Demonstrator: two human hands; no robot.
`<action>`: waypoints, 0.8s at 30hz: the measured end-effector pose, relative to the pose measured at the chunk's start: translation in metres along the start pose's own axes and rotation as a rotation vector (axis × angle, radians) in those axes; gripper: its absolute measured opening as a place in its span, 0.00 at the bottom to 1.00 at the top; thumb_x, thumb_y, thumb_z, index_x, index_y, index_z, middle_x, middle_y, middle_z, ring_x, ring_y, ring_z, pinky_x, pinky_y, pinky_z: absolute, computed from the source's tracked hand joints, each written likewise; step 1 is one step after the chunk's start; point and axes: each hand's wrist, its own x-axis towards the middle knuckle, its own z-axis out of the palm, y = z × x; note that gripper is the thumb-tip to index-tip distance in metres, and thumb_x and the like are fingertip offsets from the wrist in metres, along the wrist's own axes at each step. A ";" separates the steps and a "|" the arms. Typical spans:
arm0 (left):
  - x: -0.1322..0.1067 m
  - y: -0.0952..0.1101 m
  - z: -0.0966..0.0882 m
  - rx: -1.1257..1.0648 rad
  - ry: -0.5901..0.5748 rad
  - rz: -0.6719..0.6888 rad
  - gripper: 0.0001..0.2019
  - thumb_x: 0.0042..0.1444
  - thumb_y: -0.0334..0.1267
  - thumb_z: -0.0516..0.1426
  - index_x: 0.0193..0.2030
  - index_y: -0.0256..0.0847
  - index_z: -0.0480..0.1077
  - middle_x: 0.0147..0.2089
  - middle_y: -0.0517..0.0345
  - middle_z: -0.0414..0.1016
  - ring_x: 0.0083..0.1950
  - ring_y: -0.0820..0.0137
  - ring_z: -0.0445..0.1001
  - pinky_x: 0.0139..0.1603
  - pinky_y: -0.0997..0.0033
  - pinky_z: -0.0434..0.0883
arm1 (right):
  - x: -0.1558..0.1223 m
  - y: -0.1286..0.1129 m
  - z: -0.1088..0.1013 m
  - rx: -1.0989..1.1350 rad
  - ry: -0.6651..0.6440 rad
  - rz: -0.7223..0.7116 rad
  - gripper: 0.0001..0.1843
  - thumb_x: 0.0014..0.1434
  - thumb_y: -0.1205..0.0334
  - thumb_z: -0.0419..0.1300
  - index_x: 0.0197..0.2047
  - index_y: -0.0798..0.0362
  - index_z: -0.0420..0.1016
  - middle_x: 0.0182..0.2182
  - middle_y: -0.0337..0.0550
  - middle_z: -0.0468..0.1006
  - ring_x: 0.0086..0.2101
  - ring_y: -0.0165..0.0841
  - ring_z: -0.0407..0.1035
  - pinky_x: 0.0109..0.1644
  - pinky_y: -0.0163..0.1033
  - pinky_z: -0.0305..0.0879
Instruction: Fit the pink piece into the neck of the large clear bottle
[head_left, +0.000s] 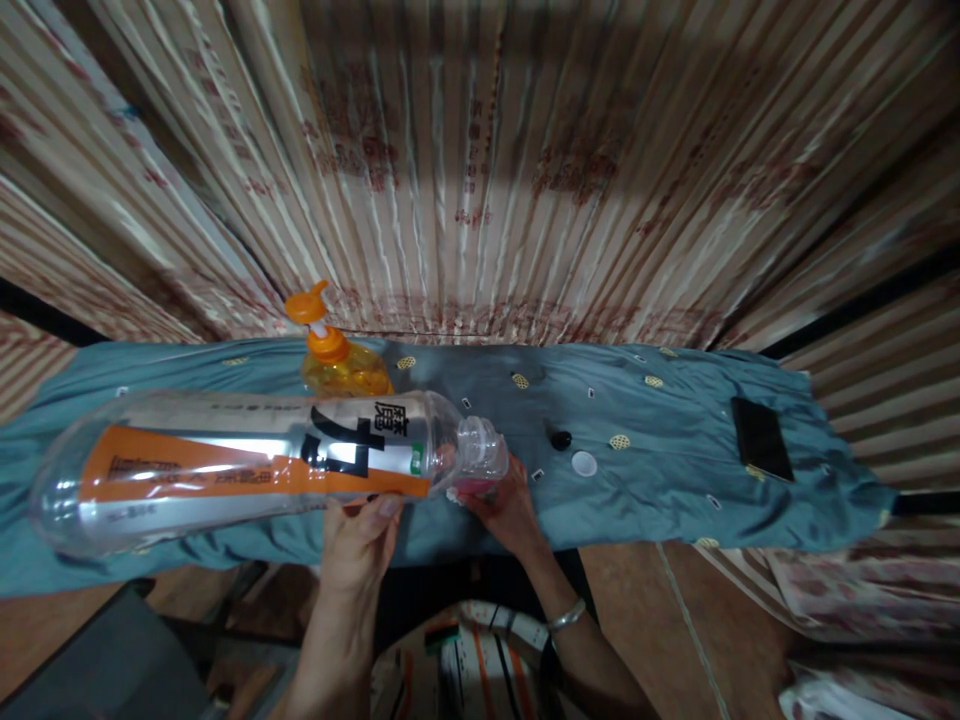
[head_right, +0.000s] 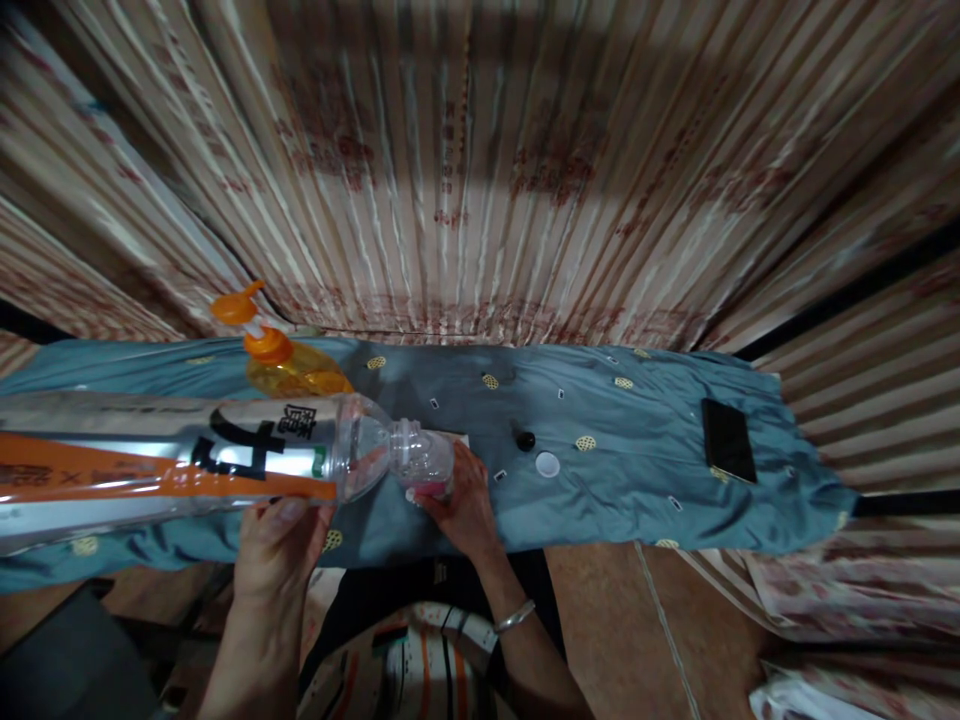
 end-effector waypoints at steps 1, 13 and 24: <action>0.000 0.000 0.000 -0.002 -0.002 -0.002 0.23 0.20 0.45 0.77 0.23 0.49 0.72 0.17 0.68 0.64 0.31 0.63 0.77 0.48 0.57 0.79 | 0.000 0.000 0.000 0.000 0.002 -0.005 0.36 0.56 0.39 0.68 0.61 0.50 0.71 0.61 0.54 0.74 0.63 0.51 0.65 0.66 0.62 0.61; 0.000 0.005 0.005 -0.020 -0.037 -0.018 0.23 0.20 0.44 0.77 0.26 0.48 0.75 0.16 0.72 0.65 0.21 0.71 0.71 0.40 0.63 0.80 | 0.000 -0.001 -0.003 -0.041 -0.009 -0.053 0.34 0.59 0.40 0.67 0.61 0.51 0.72 0.62 0.57 0.72 0.63 0.51 0.64 0.64 0.62 0.63; 0.001 0.004 0.004 -0.013 -0.014 -0.012 0.23 0.19 0.45 0.77 0.25 0.48 0.75 0.16 0.70 0.65 0.22 0.70 0.71 0.38 0.65 0.79 | 0.000 -0.002 -0.003 -0.052 -0.006 -0.042 0.36 0.58 0.37 0.66 0.62 0.50 0.71 0.60 0.55 0.74 0.62 0.51 0.65 0.64 0.61 0.62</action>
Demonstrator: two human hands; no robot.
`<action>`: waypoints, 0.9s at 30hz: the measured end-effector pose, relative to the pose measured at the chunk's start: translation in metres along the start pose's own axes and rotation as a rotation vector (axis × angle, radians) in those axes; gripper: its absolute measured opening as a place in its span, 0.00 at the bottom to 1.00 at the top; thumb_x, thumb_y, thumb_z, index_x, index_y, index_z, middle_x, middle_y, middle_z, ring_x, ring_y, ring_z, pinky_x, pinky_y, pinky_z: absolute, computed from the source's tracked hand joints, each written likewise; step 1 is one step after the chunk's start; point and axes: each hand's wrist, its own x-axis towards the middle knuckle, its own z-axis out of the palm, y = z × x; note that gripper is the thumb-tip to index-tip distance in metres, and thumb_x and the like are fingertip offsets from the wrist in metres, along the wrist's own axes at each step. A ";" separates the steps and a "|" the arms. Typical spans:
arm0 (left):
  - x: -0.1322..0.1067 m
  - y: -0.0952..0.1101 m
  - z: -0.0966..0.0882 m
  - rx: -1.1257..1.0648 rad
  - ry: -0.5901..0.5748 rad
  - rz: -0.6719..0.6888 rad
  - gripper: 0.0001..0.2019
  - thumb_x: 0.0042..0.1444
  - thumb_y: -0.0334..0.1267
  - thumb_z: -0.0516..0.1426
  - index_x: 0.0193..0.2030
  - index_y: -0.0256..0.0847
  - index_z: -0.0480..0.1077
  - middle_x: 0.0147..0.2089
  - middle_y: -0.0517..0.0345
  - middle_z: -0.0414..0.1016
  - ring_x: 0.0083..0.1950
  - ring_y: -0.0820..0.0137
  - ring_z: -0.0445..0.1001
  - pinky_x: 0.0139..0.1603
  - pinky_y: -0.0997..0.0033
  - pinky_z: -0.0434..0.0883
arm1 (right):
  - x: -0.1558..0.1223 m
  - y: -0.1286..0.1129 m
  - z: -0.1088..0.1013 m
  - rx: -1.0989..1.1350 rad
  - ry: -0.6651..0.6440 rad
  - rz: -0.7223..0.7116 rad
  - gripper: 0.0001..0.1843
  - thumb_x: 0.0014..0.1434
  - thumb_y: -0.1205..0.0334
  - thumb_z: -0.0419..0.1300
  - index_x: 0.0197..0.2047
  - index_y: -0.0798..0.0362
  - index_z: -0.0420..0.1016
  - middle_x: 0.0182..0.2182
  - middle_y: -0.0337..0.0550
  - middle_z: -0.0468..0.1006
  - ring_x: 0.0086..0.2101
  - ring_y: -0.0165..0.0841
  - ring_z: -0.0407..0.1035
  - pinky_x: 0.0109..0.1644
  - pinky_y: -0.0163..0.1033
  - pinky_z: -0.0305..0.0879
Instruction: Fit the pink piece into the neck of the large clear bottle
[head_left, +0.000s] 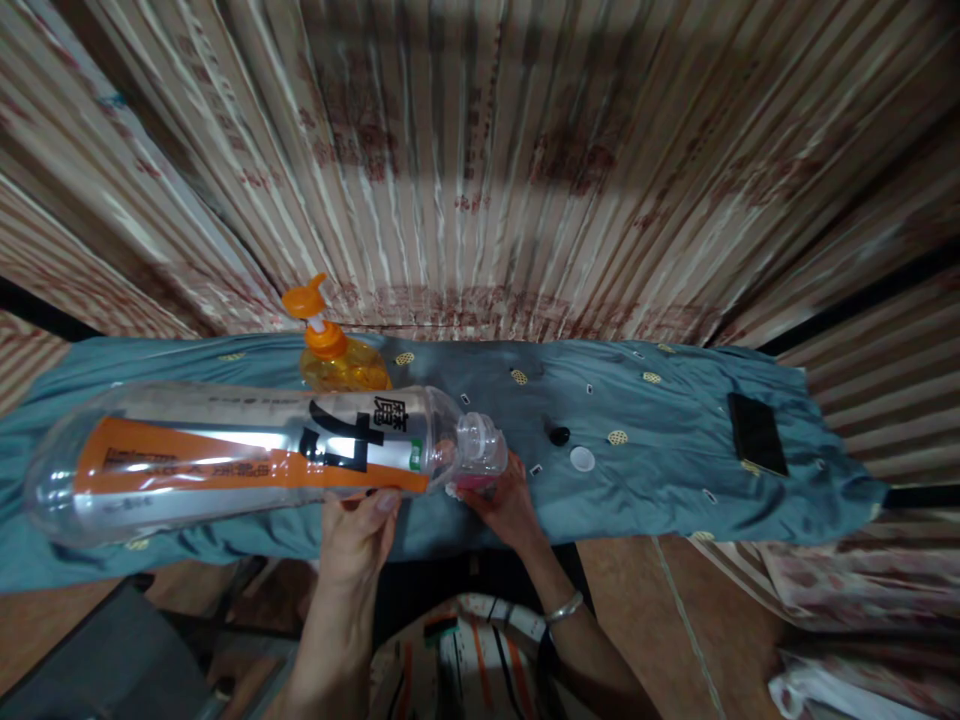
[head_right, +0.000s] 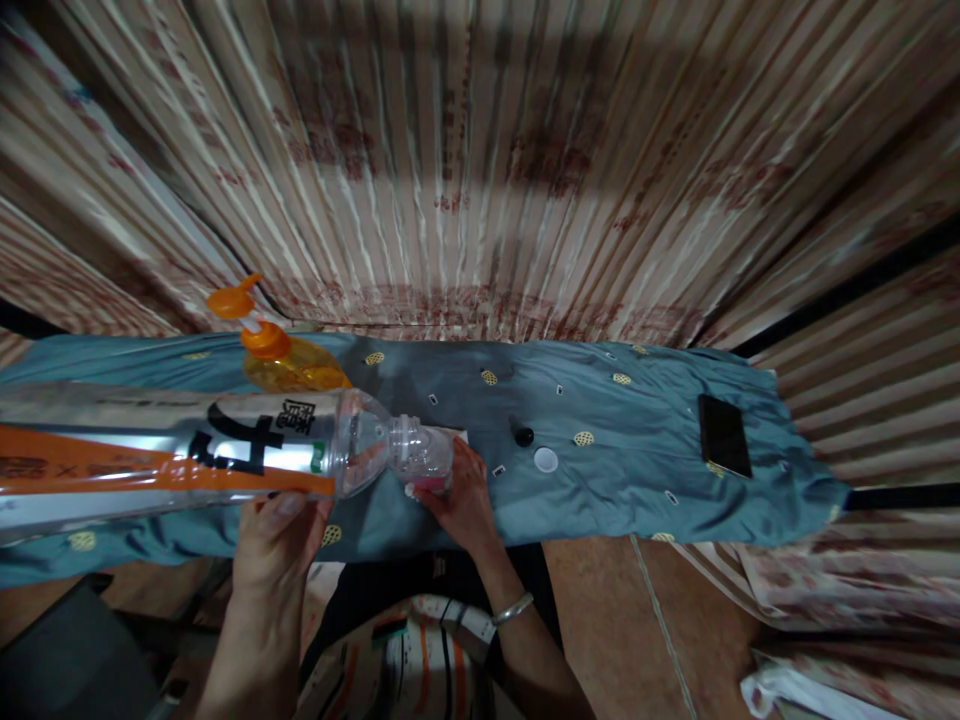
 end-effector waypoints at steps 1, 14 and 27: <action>0.000 0.000 0.000 0.003 0.002 -0.002 0.24 0.18 0.45 0.77 0.26 0.48 0.76 0.17 0.70 0.66 0.22 0.70 0.71 0.38 0.64 0.79 | 0.000 0.000 0.000 0.002 0.003 -0.002 0.37 0.58 0.37 0.66 0.63 0.50 0.70 0.61 0.55 0.73 0.62 0.51 0.65 0.64 0.61 0.63; 0.000 0.002 0.002 0.024 -0.040 -0.002 0.34 0.19 0.47 0.78 0.41 0.50 0.80 0.27 0.63 0.78 0.31 0.63 0.79 0.41 0.59 0.81 | 0.000 0.002 0.001 0.005 -0.006 0.008 0.37 0.59 0.36 0.65 0.62 0.51 0.71 0.60 0.57 0.74 0.62 0.52 0.65 0.64 0.62 0.63; -0.001 0.004 0.003 0.046 -0.027 -0.003 0.35 0.18 0.47 0.77 0.41 0.47 0.79 0.35 0.57 0.81 0.35 0.60 0.80 0.43 0.55 0.80 | 0.001 -0.001 -0.001 0.010 -0.035 0.025 0.34 0.59 0.39 0.66 0.61 0.50 0.72 0.60 0.55 0.74 0.63 0.51 0.64 0.65 0.61 0.63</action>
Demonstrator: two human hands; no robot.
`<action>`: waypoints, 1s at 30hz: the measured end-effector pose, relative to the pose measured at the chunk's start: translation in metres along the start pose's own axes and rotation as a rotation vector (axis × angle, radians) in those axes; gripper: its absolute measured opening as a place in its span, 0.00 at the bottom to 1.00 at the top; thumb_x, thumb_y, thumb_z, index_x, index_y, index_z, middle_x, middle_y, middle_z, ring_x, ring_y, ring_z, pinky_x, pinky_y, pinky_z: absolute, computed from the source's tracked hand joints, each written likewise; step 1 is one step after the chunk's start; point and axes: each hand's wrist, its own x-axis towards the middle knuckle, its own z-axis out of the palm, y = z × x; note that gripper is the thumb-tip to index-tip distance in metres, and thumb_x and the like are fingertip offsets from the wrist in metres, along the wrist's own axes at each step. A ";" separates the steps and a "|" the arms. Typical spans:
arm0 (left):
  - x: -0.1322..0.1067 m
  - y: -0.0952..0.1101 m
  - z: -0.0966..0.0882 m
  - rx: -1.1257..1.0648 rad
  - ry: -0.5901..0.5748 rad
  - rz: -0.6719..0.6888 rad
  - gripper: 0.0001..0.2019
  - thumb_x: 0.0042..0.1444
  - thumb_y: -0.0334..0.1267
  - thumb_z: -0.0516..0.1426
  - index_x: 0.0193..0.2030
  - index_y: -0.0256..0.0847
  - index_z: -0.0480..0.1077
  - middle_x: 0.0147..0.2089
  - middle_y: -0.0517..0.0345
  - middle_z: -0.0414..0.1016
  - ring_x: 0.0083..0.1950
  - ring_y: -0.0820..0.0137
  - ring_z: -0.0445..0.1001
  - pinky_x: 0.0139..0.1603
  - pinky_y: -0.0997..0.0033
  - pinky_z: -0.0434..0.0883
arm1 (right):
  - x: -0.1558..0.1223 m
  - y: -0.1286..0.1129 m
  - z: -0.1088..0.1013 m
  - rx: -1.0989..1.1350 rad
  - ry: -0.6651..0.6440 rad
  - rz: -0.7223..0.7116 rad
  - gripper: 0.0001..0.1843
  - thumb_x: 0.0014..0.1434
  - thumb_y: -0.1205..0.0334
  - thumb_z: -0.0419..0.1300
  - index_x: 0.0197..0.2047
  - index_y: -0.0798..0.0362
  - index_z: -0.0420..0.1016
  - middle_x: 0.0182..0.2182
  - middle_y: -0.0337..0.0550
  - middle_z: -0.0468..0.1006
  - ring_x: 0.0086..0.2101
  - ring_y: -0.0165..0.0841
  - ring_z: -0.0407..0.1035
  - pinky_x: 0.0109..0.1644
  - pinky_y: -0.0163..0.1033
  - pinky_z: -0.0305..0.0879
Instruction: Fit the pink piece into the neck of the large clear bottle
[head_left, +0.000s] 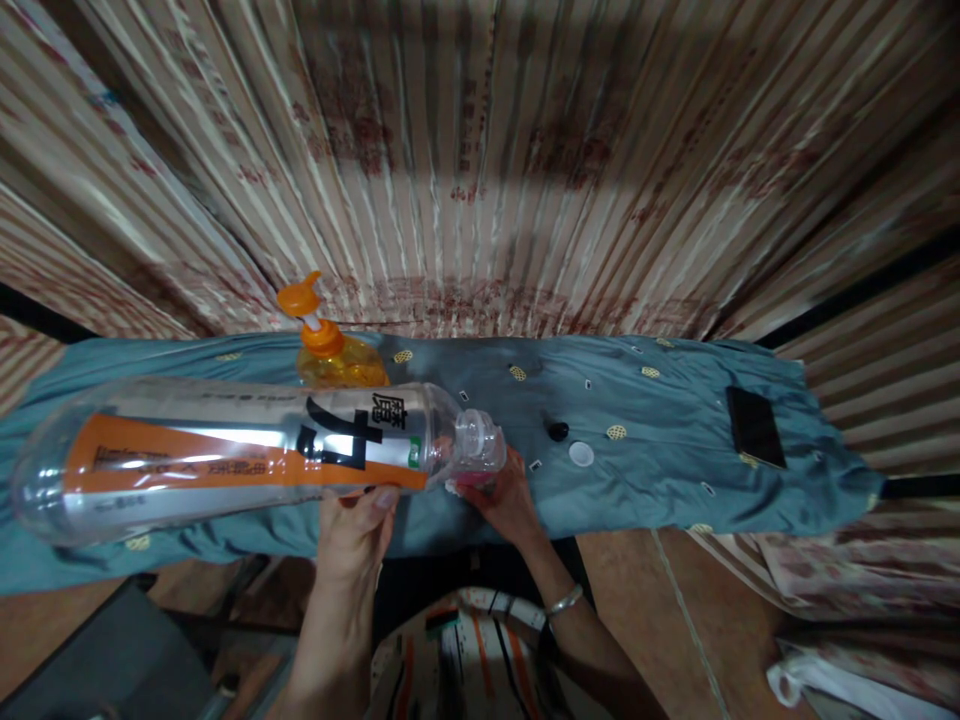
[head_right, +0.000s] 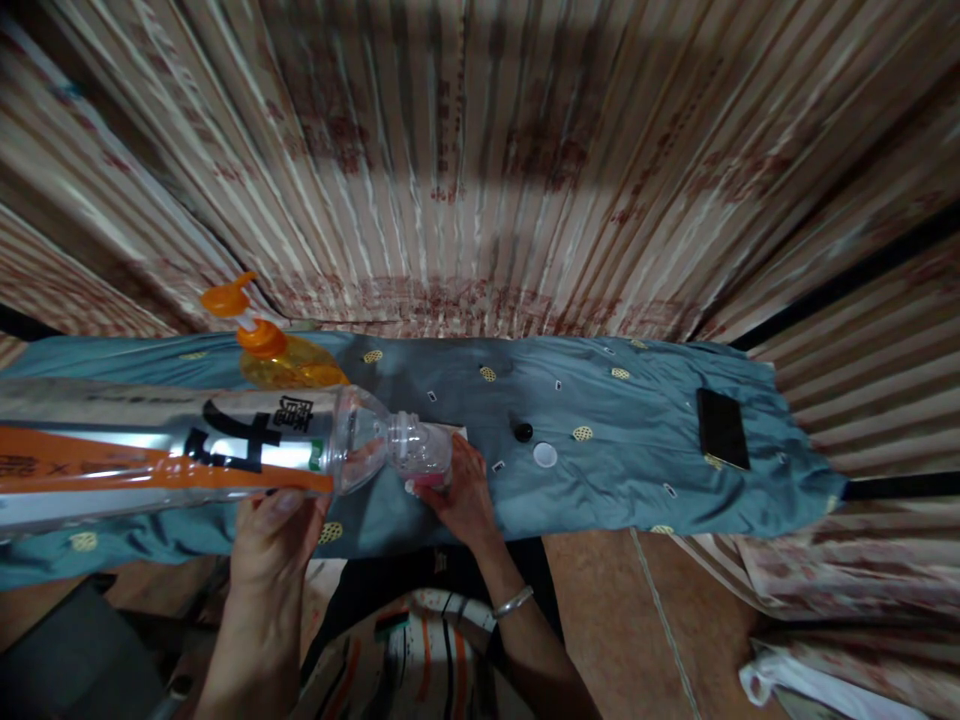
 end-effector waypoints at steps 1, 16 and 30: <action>0.000 0.000 0.000 0.004 0.006 0.000 0.35 0.18 0.47 0.77 0.41 0.47 0.80 0.34 0.57 0.81 0.34 0.60 0.80 0.42 0.55 0.80 | 0.000 0.000 0.000 0.003 0.005 0.000 0.34 0.59 0.39 0.66 0.61 0.50 0.72 0.60 0.55 0.73 0.63 0.50 0.64 0.65 0.61 0.63; 0.001 0.002 0.002 0.003 -0.046 0.010 0.28 0.19 0.47 0.77 0.34 0.49 0.79 0.28 0.61 0.76 0.33 0.60 0.79 0.42 0.56 0.81 | 0.000 0.001 0.000 0.000 -0.010 0.006 0.35 0.58 0.39 0.67 0.62 0.50 0.71 0.60 0.54 0.74 0.63 0.50 0.64 0.66 0.60 0.62; 0.000 -0.001 -0.001 -0.008 -0.001 0.011 0.29 0.19 0.46 0.77 0.35 0.48 0.80 0.28 0.62 0.79 0.26 0.67 0.76 0.40 0.60 0.81 | 0.001 0.000 -0.001 0.019 0.004 0.019 0.37 0.58 0.36 0.66 0.63 0.50 0.70 0.59 0.54 0.75 0.62 0.51 0.65 0.65 0.60 0.62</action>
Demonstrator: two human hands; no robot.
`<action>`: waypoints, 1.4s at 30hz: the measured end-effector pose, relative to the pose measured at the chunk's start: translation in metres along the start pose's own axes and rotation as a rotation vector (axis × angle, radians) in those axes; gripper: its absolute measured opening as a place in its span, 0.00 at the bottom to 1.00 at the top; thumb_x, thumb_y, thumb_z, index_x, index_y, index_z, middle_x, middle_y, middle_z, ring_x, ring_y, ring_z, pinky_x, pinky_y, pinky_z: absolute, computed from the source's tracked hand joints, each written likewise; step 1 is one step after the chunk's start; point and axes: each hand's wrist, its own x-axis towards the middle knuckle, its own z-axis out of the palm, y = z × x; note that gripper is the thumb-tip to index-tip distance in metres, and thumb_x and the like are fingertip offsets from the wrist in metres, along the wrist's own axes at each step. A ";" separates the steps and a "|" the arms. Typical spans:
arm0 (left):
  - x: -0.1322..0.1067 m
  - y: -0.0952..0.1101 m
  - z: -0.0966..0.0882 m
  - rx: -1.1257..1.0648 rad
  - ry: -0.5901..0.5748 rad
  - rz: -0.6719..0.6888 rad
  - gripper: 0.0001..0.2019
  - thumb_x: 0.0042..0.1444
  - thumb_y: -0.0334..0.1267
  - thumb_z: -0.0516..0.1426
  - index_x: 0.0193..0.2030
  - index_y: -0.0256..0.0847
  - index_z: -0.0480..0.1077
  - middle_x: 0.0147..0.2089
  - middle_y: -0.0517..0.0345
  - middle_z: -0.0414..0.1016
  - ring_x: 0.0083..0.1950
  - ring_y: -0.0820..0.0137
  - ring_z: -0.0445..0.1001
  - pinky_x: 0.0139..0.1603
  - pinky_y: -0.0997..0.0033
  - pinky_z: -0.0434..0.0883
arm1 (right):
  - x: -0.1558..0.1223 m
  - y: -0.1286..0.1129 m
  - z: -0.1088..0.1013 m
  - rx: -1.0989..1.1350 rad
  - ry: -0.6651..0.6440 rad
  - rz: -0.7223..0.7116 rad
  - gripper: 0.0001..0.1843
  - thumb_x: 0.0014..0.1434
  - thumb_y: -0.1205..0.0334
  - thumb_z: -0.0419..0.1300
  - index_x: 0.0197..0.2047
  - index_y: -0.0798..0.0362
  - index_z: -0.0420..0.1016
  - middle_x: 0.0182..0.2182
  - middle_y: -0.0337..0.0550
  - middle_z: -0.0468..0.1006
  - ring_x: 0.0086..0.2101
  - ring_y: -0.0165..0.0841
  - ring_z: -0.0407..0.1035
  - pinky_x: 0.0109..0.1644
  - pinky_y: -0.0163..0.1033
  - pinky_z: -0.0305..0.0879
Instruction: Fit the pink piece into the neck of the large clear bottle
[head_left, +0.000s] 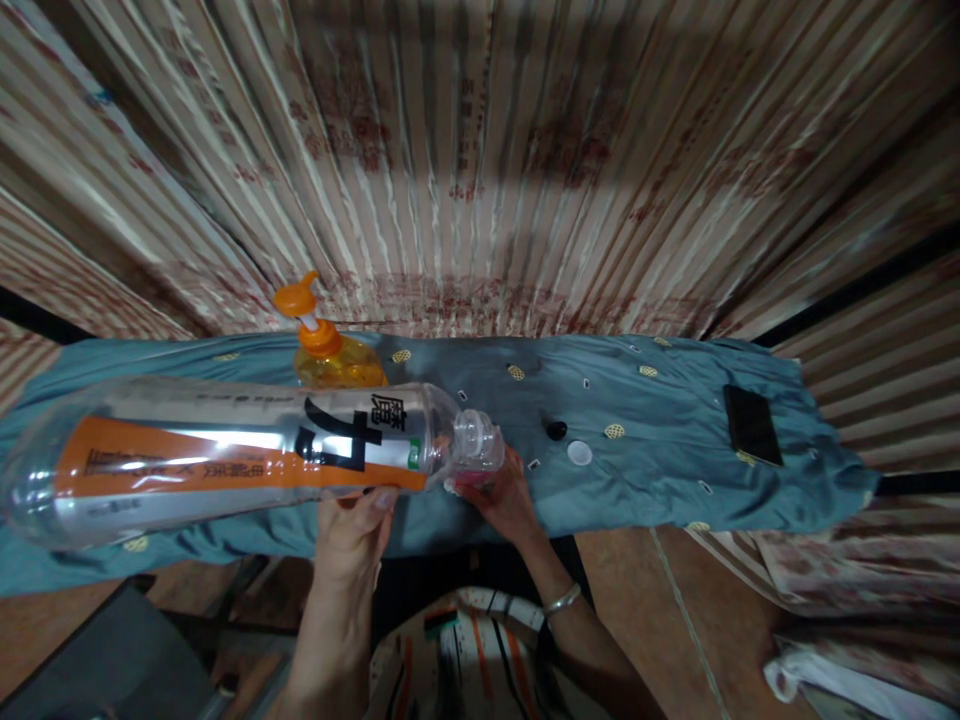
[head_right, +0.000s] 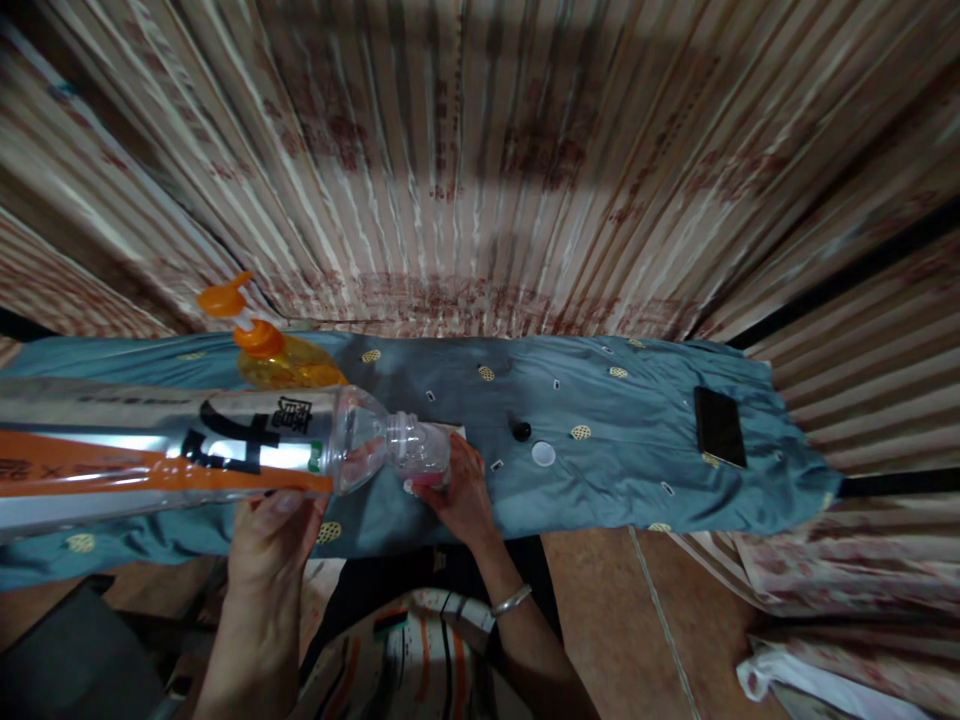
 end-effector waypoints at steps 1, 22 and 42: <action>0.000 -0.001 -0.001 0.000 0.000 0.000 0.28 0.19 0.46 0.77 0.34 0.48 0.80 0.27 0.62 0.78 0.25 0.68 0.75 0.40 0.60 0.81 | 0.000 0.000 0.000 -0.001 -0.006 -0.004 0.37 0.58 0.36 0.65 0.62 0.50 0.71 0.59 0.55 0.75 0.62 0.51 0.65 0.65 0.60 0.62; 0.005 -0.006 -0.012 0.015 -0.053 -0.016 0.29 0.23 0.43 0.76 0.39 0.48 0.79 0.28 0.62 0.77 0.30 0.63 0.77 0.42 0.57 0.80 | -0.001 0.003 0.001 -0.024 -0.006 -0.002 0.37 0.57 0.37 0.67 0.62 0.49 0.71 0.59 0.54 0.75 0.61 0.51 0.66 0.64 0.60 0.63; 0.004 -0.006 -0.013 -0.015 -0.079 -0.006 0.26 0.24 0.40 0.76 0.36 0.49 0.79 0.25 0.65 0.76 0.28 0.64 0.78 0.41 0.57 0.81 | -0.001 0.001 -0.001 -0.018 0.009 -0.016 0.36 0.58 0.37 0.65 0.61 0.51 0.71 0.58 0.55 0.75 0.60 0.51 0.67 0.64 0.60 0.64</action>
